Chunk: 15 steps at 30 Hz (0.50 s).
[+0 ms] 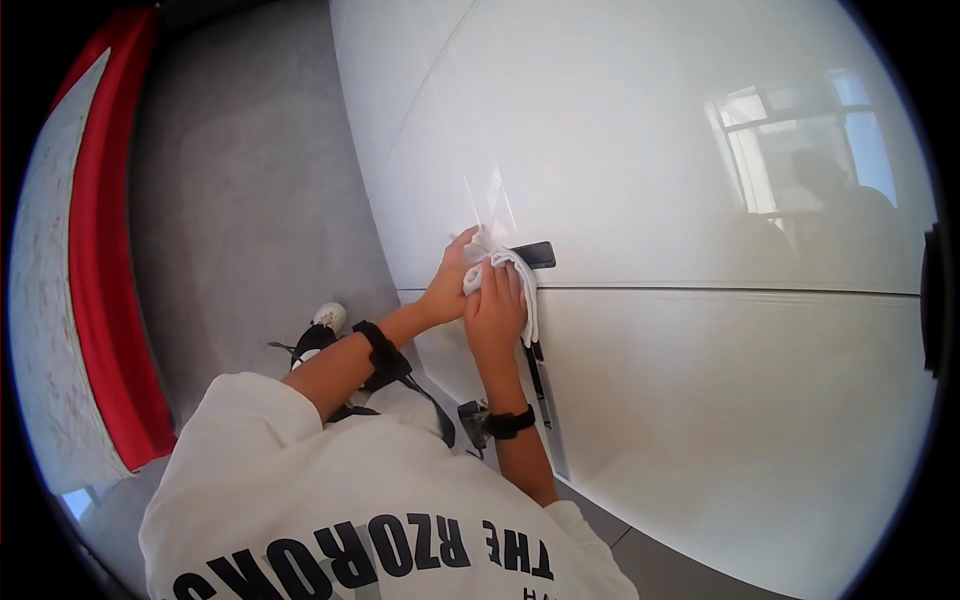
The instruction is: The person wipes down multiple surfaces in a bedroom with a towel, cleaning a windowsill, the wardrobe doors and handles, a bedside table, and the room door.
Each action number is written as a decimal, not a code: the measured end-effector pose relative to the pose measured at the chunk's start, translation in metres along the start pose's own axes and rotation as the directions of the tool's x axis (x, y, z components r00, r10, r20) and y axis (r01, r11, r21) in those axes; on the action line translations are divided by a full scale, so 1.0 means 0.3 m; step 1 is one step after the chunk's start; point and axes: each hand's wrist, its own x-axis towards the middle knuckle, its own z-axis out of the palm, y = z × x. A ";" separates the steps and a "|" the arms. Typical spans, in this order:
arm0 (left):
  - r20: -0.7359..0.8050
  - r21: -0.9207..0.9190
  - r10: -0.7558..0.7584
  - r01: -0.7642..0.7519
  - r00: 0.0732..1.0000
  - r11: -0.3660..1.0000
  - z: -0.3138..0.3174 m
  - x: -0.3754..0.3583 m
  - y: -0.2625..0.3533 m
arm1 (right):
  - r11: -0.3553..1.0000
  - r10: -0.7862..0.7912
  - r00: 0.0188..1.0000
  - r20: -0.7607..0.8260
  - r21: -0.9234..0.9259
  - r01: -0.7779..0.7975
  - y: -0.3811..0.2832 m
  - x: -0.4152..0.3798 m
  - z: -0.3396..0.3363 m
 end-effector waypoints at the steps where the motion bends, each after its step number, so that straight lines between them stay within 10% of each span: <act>1: -0.001 -0.003 -0.042 0.042 0.999 0.999 0.012 -0.007 -0.018 | 0.999 0.018 1.000 0.022 0.034 -0.019 0.000 -0.004 0.018; 10: 0.128 0.216 -0.053 0.025 0.990 0.976 -0.003 0.015 0.027 | 0.980 0.024 1.000 -0.006 0.200 -0.023 0.010 -0.014 0.013; 15: 0.000 -0.158 0.003 -0.003 1.000 0.987 -0.062 0.136 0.212 | 0.996 -0.036 0.978 -0.204 0.072 0.052 -0.020 0.032 -0.100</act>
